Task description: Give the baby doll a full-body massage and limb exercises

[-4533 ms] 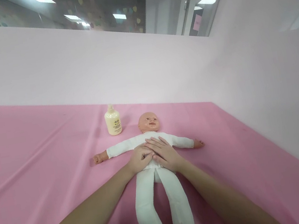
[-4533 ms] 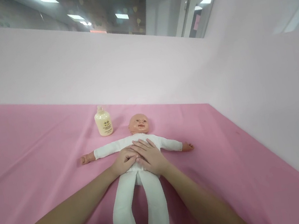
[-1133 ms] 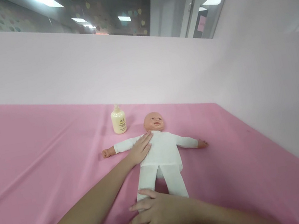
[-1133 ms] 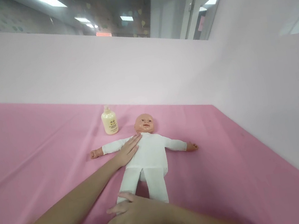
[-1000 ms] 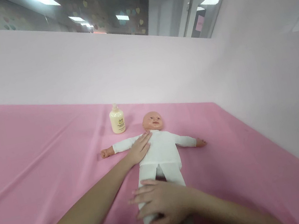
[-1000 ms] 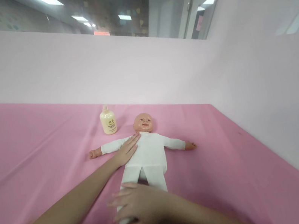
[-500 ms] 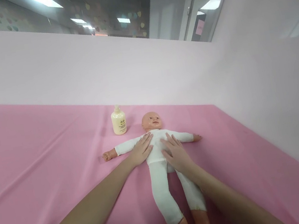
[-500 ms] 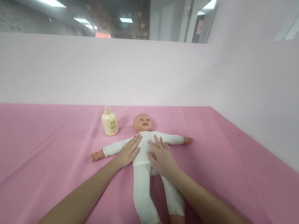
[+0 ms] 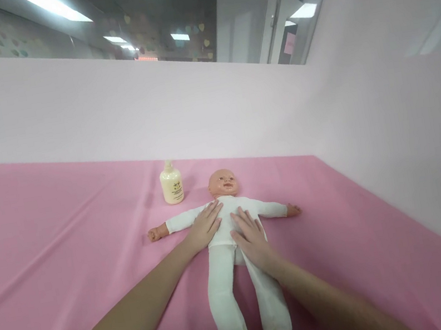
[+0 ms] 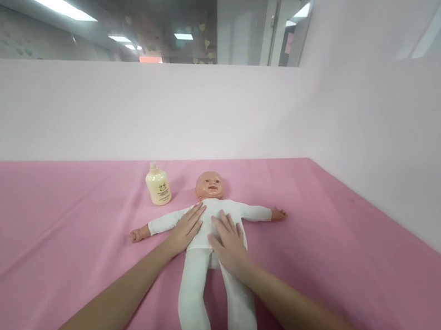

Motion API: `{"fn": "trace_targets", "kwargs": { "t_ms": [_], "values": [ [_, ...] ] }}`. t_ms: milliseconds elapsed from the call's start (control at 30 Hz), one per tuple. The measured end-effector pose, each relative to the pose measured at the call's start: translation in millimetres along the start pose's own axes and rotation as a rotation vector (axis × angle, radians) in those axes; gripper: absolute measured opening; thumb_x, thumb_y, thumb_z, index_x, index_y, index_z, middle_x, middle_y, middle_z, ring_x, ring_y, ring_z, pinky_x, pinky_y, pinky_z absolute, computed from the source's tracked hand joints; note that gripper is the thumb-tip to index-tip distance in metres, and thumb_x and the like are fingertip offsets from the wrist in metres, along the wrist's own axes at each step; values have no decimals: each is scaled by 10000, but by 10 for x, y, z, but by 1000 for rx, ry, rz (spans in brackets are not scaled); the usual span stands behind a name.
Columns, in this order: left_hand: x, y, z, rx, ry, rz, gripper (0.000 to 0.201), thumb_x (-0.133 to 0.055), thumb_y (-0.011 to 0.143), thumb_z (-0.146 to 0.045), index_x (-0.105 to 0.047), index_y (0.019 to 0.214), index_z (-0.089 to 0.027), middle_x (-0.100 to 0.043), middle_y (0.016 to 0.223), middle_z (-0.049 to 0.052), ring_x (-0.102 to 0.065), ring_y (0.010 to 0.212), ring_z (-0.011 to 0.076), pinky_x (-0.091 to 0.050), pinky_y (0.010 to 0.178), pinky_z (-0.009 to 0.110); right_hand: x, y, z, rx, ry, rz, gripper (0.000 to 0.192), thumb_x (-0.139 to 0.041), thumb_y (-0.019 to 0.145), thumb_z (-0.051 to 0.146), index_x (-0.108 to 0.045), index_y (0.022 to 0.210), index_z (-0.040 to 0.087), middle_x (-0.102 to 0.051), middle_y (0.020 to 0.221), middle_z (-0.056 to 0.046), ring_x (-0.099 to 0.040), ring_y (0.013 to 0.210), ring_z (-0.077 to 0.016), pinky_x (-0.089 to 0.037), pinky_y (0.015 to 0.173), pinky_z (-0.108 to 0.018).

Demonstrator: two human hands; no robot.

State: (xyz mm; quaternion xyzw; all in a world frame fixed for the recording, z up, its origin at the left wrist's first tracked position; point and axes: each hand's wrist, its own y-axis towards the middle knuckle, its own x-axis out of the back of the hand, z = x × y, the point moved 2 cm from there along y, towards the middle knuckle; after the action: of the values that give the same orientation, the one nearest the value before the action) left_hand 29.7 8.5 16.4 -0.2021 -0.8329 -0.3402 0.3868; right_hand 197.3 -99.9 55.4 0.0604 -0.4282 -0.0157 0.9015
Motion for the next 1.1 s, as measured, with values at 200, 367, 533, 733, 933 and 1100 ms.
{"fn": "trace_targets", "kwargs": {
  "t_ms": [200, 367, 533, 733, 933, 1100],
  "values": [
    [112, -1, -35, 32, -20, -161, 359, -335, 982, -292, -612, 1202, -231, -634, 1267, 62, -561, 1205, 211, -418, 1073, 407, 203, 324, -567, -30, 5, -280, 315, -389, 943, 367, -569, 1142, 200, -606, 1237, -94, -543, 1173, -225, -408, 996, -352],
    [148, -23, -23, 272, 76, -71, 239, -352, 948, -277, -584, 961, -219, -685, 884, 50, -639, 821, 215, -458, 729, 333, 260, 405, -737, -142, -189, -247, 305, -342, 961, 396, -554, 866, 199, -673, 924, -100, -608, 919, -246, -409, 784, -330],
    [142, -25, -54, 338, 213, -5, 214, -358, 937, -308, -549, 886, -225, -660, 747, 31, -603, 680, 212, -318, 605, 302, 234, 389, -731, -159, -312, -240, 369, -324, 964, 436, -521, 754, 205, -676, 842, -115, -610, 852, -261, -375, 780, -350],
    [178, -42, -106, 315, 194, -13, 407, -346, 948, -415, -502, 637, -203, -657, 716, 49, -573, 682, 198, -288, 628, 300, 204, 391, -783, -123, -193, -287, 302, -401, 927, 449, -501, 765, 215, -652, 881, -90, -580, 931, -255, -392, 819, -328],
    [205, -58, -64, 333, 152, -37, 469, -377, 925, -487, -378, 556, -198, -524, 576, 14, -476, 592, 167, -257, 599, 295, 177, 400, -828, -203, -98, -282, 333, -472, 868, 538, -504, 783, 218, -650, 885, -84, -572, 944, -277, -405, 844, -358],
    [207, -64, 0, 313, 109, -91, 474, -442, 888, -529, -368, 556, -199, -494, 593, -1, -465, 609, 157, -274, 597, 287, 180, 427, -867, -261, -73, -266, 422, -507, 827, 610, -554, 863, 192, -666, 952, -118, -561, 1032, -319, -361, 972, -440]
  ]
}}
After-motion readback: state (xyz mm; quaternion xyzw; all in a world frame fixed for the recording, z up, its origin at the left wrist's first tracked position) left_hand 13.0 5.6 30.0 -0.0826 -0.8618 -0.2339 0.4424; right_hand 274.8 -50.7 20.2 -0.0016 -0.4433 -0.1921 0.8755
